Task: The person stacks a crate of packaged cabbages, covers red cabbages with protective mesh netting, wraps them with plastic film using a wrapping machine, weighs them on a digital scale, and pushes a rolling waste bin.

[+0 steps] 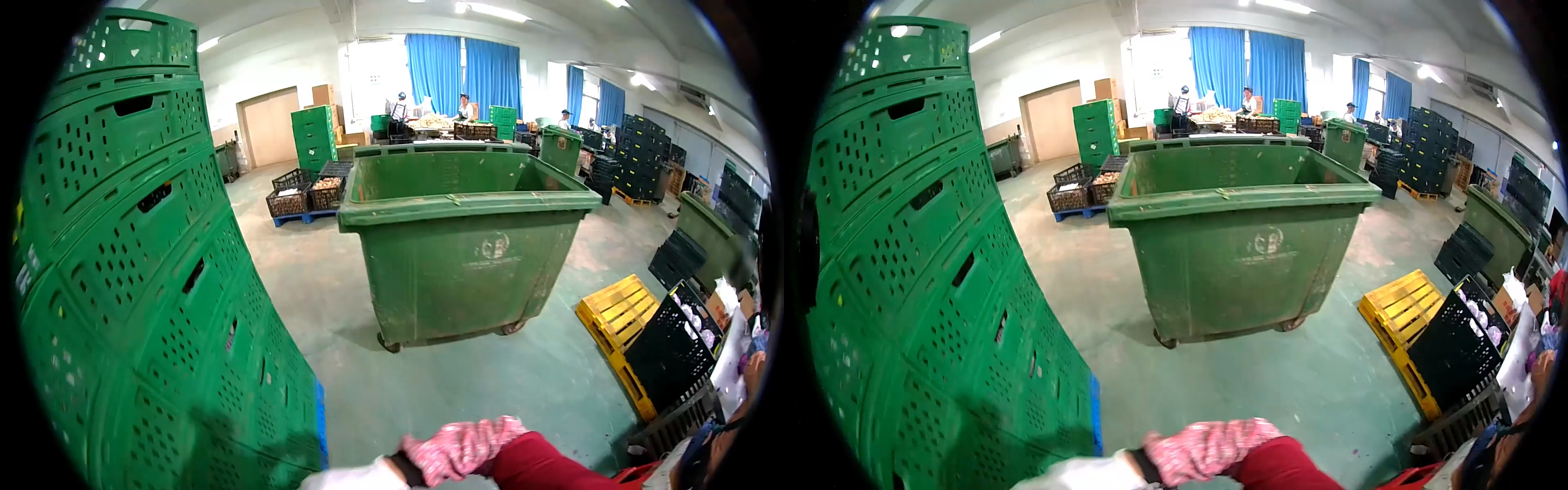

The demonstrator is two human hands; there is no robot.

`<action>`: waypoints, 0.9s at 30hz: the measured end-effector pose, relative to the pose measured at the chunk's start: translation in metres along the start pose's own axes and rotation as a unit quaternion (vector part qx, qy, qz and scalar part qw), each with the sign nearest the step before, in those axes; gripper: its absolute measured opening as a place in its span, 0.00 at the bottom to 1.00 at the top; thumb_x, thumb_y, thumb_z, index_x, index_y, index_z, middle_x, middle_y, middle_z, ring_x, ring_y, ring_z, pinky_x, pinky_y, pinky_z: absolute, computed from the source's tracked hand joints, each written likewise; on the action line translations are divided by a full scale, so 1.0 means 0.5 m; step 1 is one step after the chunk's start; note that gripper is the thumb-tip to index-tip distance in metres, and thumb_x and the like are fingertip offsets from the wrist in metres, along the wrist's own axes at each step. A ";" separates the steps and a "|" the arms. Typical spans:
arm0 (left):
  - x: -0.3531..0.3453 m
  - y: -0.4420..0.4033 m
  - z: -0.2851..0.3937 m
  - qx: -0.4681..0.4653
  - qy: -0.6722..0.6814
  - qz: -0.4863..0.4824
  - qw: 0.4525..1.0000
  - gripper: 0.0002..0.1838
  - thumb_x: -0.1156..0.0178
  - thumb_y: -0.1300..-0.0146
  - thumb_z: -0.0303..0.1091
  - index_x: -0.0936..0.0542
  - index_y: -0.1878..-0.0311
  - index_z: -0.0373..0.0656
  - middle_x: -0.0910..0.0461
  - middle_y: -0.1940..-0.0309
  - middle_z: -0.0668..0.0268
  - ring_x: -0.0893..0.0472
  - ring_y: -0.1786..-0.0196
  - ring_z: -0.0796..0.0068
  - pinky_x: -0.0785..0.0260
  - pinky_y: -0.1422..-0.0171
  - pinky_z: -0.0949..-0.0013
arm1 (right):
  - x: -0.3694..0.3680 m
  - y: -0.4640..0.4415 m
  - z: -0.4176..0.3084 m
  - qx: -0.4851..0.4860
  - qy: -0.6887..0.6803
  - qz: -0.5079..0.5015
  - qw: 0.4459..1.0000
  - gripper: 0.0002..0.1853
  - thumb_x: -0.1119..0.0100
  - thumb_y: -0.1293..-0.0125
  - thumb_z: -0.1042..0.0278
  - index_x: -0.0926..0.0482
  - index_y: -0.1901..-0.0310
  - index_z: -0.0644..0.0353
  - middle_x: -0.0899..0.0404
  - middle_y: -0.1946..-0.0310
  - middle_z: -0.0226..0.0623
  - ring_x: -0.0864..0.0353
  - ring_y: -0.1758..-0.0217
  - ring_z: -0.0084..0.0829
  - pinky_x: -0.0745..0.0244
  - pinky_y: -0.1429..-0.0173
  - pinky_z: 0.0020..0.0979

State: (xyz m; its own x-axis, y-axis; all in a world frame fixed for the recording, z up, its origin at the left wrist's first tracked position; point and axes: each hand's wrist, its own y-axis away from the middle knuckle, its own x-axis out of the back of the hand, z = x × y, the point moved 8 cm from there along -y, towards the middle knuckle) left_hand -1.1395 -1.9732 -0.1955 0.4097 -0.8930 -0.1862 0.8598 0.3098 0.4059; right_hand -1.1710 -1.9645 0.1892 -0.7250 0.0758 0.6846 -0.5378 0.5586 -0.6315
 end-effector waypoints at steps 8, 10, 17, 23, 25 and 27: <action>0.157 -0.379 0.401 -0.137 -0.091 0.014 0.986 0.11 0.46 0.30 0.34 0.19 0.54 0.38 0.20 0.66 0.68 0.23 0.63 0.77 0.29 0.57 0.71 | 0.160 0.743 0.433 -0.667 0.119 -0.022 0.735 0.26 0.49 0.31 0.43 0.21 0.45 0.57 0.19 0.48 0.46 0.19 0.49 0.51 0.25 0.44 0.44; 0.186 -0.464 0.496 -0.156 -0.110 0.011 0.982 0.12 0.45 0.30 0.34 0.19 0.53 0.36 0.19 0.65 0.63 0.22 0.62 0.72 0.28 0.54 0.69 | 0.196 0.904 0.432 -0.810 0.085 0.045 0.579 0.25 0.51 0.31 0.44 0.19 0.49 0.58 0.17 0.53 0.46 0.19 0.49 0.49 0.25 0.44 0.45; 0.201 -0.843 0.632 -0.258 -0.280 -0.013 0.925 0.12 0.43 0.33 0.35 0.19 0.50 0.41 0.17 0.61 0.58 0.18 0.56 0.60 0.26 0.48 0.64 | 0.040 1.340 0.565 -0.913 -0.102 -0.091 0.385 0.28 0.55 0.33 0.42 0.17 0.56 0.60 0.15 0.58 0.46 0.16 0.56 0.46 0.24 0.48 0.45; 0.216 -1.265 0.724 -0.121 -0.245 -0.034 0.961 0.15 0.46 0.29 0.39 0.19 0.49 0.40 0.16 0.61 0.60 0.17 0.58 0.68 0.25 0.50 0.69 | 0.173 1.474 0.965 -0.898 -0.081 -0.145 0.408 0.29 0.55 0.31 0.39 0.22 0.44 0.53 0.17 0.50 0.43 0.19 0.47 0.41 0.27 0.45 0.45; 0.202 -1.350 0.824 -0.158 -0.332 -0.041 0.929 0.16 0.44 0.31 0.44 0.18 0.51 0.43 0.15 0.63 0.59 0.16 0.59 0.59 0.25 0.52 0.64 | 0.276 1.447 1.097 -0.766 0.112 -0.045 0.631 0.30 0.54 0.32 0.38 0.24 0.42 0.55 0.21 0.43 0.44 0.22 0.43 0.44 0.31 0.39 0.48; 0.213 -1.436 0.887 -0.173 -0.328 -0.046 0.927 0.17 0.45 0.32 0.45 0.18 0.52 0.42 0.16 0.63 0.55 0.16 0.59 0.57 0.26 0.51 0.63 | 0.326 1.481 1.144 -0.806 0.067 0.085 0.583 0.31 0.52 0.33 0.38 0.24 0.42 0.55 0.23 0.41 0.44 0.24 0.41 0.46 0.29 0.40 0.47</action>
State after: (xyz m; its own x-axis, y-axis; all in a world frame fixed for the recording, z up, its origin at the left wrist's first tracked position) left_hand -1.8482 -2.4357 -0.1098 0.1538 -0.8918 0.4255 0.9749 0.2072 0.0818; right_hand -1.9336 -2.0108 -0.3751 -0.6111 0.2467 0.7522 0.7167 0.5757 0.3935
